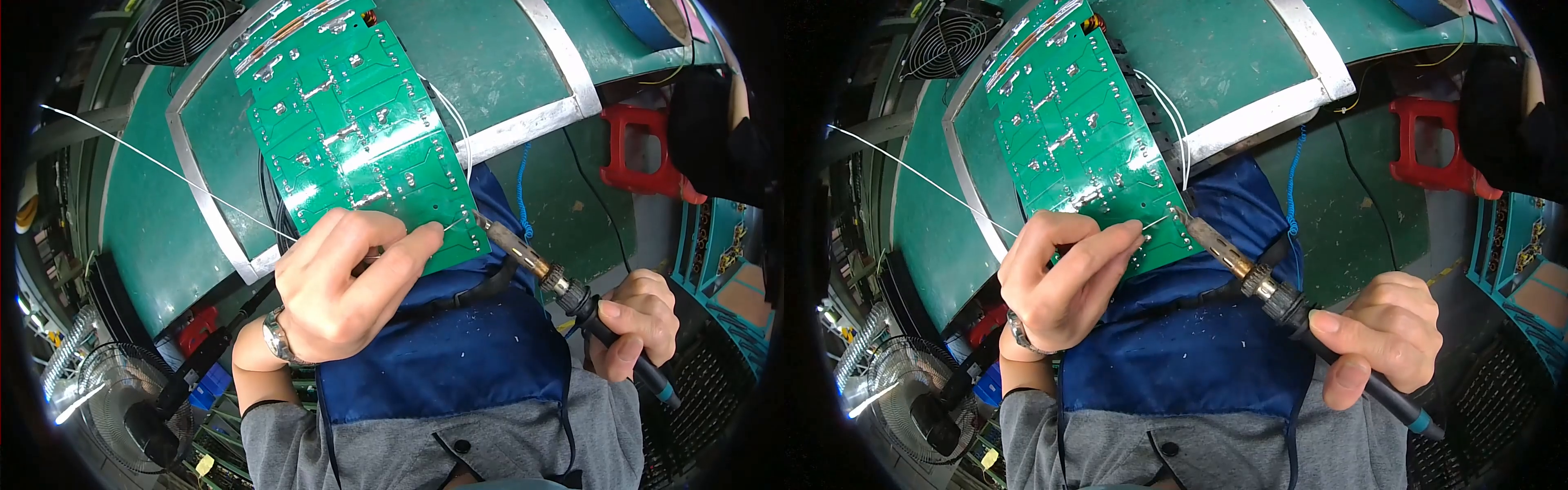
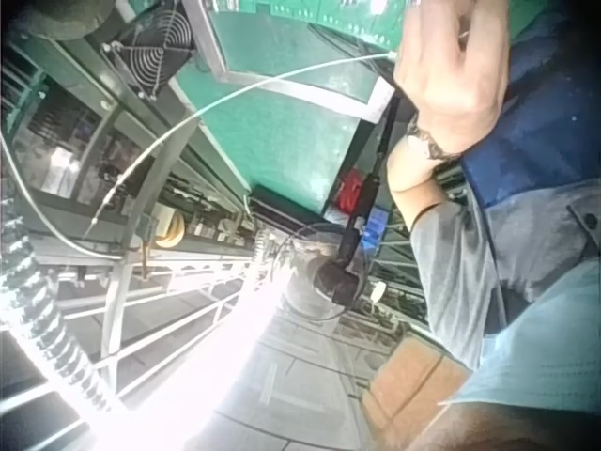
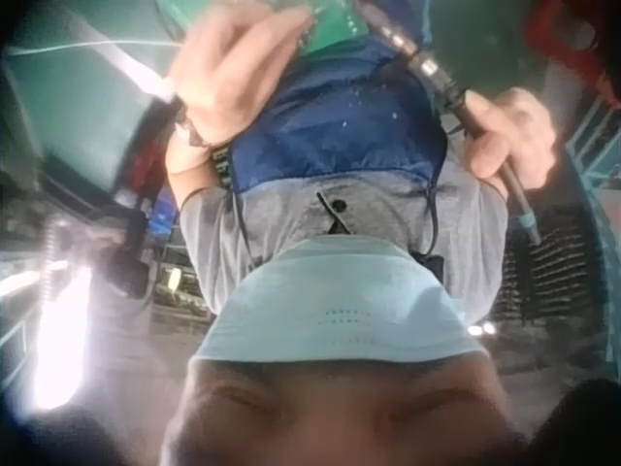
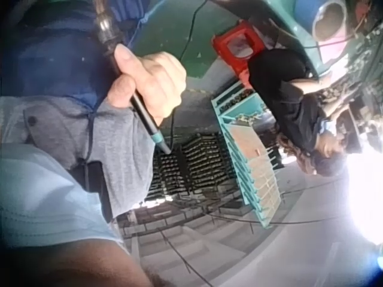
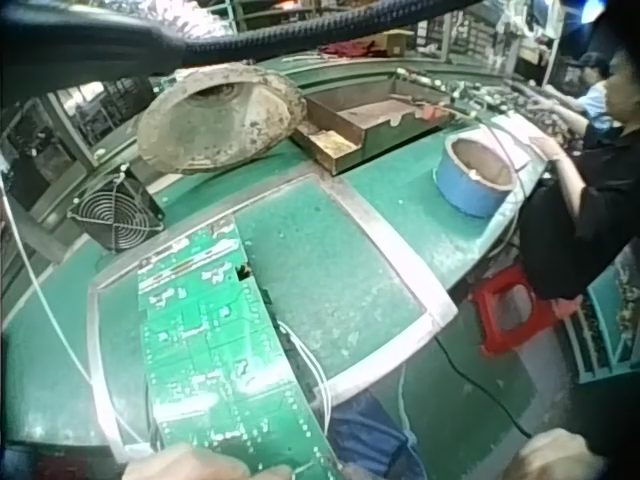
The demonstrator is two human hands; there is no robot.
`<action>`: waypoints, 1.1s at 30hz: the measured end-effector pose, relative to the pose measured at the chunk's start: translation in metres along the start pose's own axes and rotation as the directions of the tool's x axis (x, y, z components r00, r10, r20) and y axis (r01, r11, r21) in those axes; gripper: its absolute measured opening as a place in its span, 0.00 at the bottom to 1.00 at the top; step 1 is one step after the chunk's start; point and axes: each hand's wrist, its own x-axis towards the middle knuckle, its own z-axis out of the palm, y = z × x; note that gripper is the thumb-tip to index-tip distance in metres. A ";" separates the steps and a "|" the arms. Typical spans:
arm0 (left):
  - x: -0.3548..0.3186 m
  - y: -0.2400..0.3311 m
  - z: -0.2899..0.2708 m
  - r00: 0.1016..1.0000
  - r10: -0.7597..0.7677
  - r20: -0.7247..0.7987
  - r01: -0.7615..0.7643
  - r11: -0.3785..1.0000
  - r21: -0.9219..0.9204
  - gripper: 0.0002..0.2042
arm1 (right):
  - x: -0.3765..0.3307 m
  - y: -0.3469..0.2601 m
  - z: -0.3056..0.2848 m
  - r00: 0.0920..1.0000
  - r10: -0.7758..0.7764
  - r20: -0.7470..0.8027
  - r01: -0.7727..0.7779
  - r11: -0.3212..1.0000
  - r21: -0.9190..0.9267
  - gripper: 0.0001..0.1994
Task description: The person solders components on a circuit board using a soldering iron and solder wire, connects insulated wires to the board, and passes it to a coworker. The person then straightens a wire, retrieves another circuit board from a shelf, and solders its connections.
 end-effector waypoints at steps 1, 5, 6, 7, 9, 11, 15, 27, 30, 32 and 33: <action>0.000 0.001 0.000 1.000 0.001 0.016 -0.002 1.000 0.007 0.15 | 0.000 -0.001 0.000 1.000 0.001 0.001 -0.001 1.000 0.000 0.17; 0.001 -0.001 0.003 0.999 0.029 0.044 -0.030 0.999 0.015 0.16 | -0.002 -0.002 0.004 1.000 0.013 0.028 -0.012 1.000 -0.015 0.15; 0.001 -0.001 0.005 0.999 0.029 0.046 -0.030 0.999 0.016 0.16 | -0.002 -0.001 0.005 0.999 -0.014 0.033 0.015 1.000 -0.011 0.15; 0.001 -0.001 0.007 0.999 0.035 0.041 -0.036 0.999 0.026 0.16 | -0.003 -0.001 0.006 0.999 -0.013 0.031 0.013 1.000 -0.010 0.15; 0.001 -0.001 0.007 0.999 0.041 0.031 -0.042 0.999 0.033 0.17 | -0.002 -0.004 0.008 0.999 -0.041 0.028 0.042 0.999 -0.017 0.15; 0.002 0.000 0.007 0.999 0.039 0.021 -0.040 0.999 0.014 0.17 | -0.002 -0.004 0.006 0.997 -0.058 0.042 0.059 0.998 -0.018 0.15; -0.001 0.005 0.000 1.000 0.002 0.029 -0.002 1.000 0.004 0.17 | -0.004 -0.003 -0.002 0.998 -0.063 0.012 0.063 0.998 0.004 0.16; -0.005 0.008 0.006 0.987 0.138 0.078 -0.137 0.990 -0.018 0.16 | -0.014 -0.012 -0.006 0.998 -0.032 0.058 0.030 0.999 0.025 0.15; -0.006 0.006 0.010 0.987 0.146 0.066 -0.147 0.989 0.002 0.16 | -0.015 -0.011 -0.002 0.997 -0.067 0.049 0.066 0.998 0.014 0.14; -0.005 0.006 0.010 0.985 0.153 0.074 -0.153 0.988 -0.009 0.16 | -0.017 -0.011 -0.003 0.994 -0.095 0.046 0.095 0.995 0.000 0.14; -0.005 0.006 0.009 0.983 0.163 0.081 -0.162 0.987 -0.020 0.16 | -0.019 -0.012 -0.004 0.992 -0.118 0.054 0.119 0.993 -0.004 0.14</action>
